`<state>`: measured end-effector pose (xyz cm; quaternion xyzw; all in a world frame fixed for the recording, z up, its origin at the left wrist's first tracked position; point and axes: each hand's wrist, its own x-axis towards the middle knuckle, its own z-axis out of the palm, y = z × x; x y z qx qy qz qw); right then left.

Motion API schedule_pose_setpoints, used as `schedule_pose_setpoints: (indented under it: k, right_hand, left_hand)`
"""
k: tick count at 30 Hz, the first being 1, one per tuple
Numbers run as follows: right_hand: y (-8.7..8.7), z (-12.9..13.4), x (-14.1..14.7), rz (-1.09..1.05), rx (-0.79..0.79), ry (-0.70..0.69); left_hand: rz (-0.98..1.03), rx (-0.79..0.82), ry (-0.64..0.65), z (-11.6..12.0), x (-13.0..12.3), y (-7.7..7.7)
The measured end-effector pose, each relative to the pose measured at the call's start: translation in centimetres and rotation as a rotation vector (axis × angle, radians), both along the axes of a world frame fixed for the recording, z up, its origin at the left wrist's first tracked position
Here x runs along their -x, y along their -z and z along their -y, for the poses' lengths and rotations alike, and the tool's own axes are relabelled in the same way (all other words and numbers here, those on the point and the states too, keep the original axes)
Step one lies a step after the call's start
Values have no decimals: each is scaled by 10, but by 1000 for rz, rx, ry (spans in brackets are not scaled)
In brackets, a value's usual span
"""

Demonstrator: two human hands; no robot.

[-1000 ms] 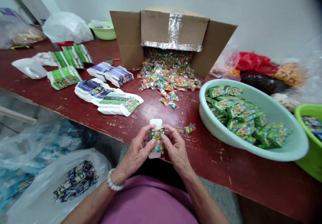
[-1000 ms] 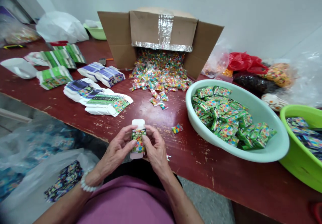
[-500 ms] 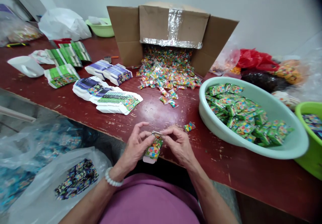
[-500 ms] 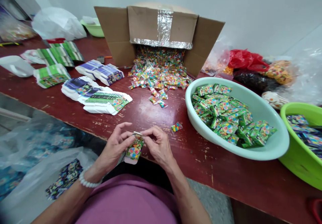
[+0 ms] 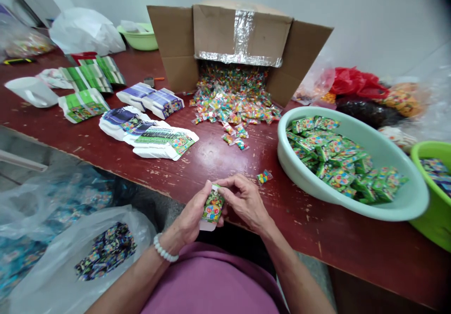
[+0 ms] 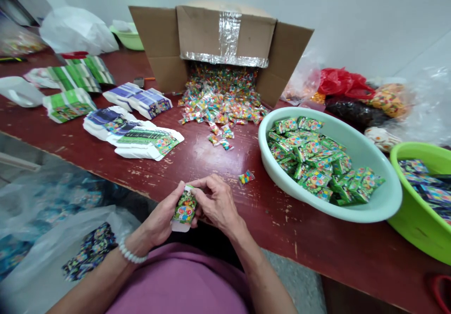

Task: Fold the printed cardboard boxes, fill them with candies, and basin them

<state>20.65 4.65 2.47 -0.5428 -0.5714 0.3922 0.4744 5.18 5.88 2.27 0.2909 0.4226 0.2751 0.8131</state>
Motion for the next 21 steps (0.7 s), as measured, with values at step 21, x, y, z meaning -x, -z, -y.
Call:
schedule_pose_setpoints:
  k: [21]
  right_hand:
    - [5, 2, 9, -293, 105, -7]
  left_hand:
    - [-58, -172, 47, -2, 4, 4]
